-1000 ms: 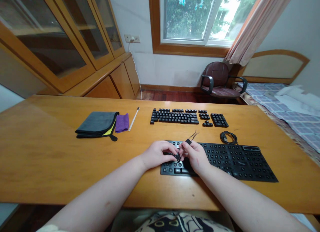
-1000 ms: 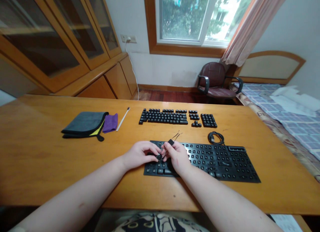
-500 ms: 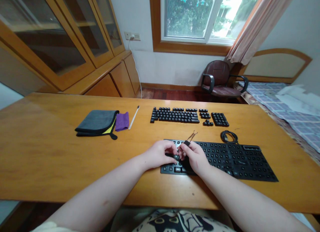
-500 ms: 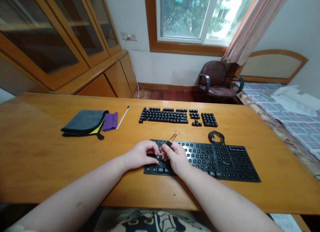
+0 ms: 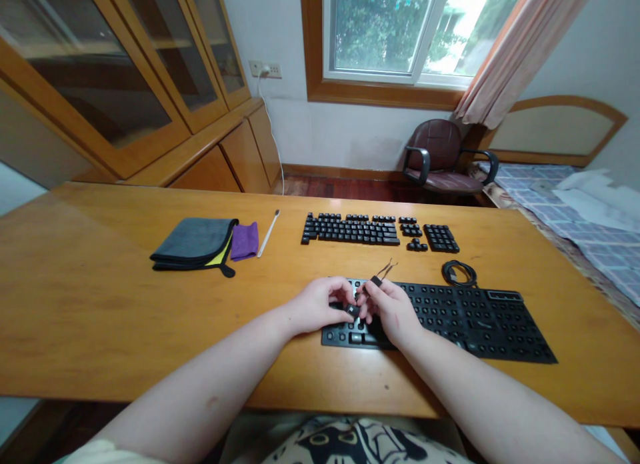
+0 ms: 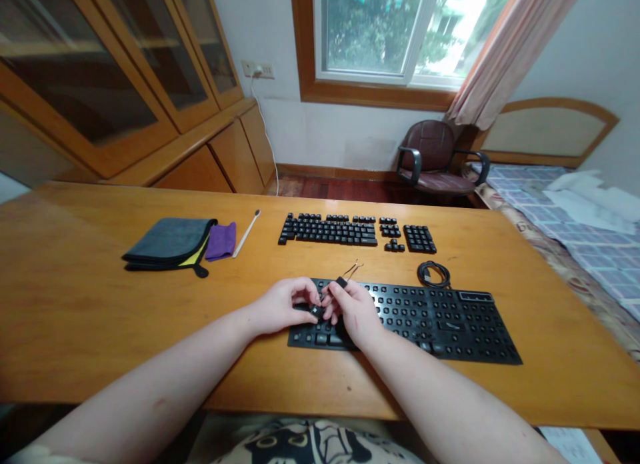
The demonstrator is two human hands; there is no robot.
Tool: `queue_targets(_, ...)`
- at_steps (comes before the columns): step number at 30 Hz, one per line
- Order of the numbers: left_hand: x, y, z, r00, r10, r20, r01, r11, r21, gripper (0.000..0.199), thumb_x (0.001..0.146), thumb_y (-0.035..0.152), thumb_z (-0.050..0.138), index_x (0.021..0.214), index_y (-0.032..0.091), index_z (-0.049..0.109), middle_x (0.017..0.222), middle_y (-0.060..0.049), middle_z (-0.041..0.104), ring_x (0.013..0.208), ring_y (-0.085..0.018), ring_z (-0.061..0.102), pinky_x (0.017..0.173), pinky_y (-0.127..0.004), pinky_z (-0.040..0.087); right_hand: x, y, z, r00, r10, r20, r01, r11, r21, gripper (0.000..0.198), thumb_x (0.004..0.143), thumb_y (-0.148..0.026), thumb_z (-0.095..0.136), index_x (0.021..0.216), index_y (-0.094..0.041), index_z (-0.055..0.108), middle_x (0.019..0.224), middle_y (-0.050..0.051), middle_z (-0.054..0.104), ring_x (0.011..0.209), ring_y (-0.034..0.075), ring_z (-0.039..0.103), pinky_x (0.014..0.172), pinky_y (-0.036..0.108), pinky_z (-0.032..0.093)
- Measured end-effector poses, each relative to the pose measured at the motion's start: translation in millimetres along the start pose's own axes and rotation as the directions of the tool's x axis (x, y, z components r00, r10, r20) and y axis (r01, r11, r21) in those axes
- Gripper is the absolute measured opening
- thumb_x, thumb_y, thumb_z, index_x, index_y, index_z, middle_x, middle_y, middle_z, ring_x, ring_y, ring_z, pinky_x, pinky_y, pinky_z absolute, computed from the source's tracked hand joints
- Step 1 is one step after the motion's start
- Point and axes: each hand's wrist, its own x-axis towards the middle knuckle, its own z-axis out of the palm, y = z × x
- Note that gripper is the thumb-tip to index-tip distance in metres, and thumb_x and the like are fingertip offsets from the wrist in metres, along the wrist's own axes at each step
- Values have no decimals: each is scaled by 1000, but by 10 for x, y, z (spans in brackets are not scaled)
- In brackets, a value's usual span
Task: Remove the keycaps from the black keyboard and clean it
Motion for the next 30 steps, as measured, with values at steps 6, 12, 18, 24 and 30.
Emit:
queue_targets(6,10,-27,-45,992,123,-35,-111,966,234,26,65,12,71,89,16,61,87,-2,63,84,-14,61,83,-31,49,-2,17,6,998,-45,-34,44,999,-25,34,70,-48,68,78,-15,62,61,0,64,44,10,58,45,23,50)
queue_targets(12,-5,-2,-115,922,365,132,-366,704,609,26,78,23,64,104,23,66,104,-5,65,98,-15,59,92,-31,46,-5,18,7,990,-95,-108,87,994,-71,34,71,-48,68,78,-15,62,60,1,64,45,11,58,48,25,52)
queue_targets(18,-34,42,-100,914,399,68,-303,561,771,15,82,26,60,94,25,70,102,-5,63,97,-17,57,90,-33,45,-39,36,14,978,-184,-96,161,963,-215,30,74,-46,65,77,-16,66,63,3,66,52,14,60,52,26,52)
queue_targets(24,20,7,-97,945,327,7,-269,764,586,14,75,22,68,88,25,71,93,-2,67,93,-16,59,90,-31,45,-48,16,-2,959,-254,-122,196,912,-360,29,78,-46,61,78,-18,68,66,3,67,56,15,61,57,28,51)
queue_targets(30,47,-75,-42,968,225,-111,-168,910,378,17,69,17,71,85,22,71,92,-2,67,90,-17,61,90,-31,45,-73,42,-14,946,-307,-109,226,860,-457,27,77,-46,62,80,-20,68,69,4,68,59,18,63,60,30,52)
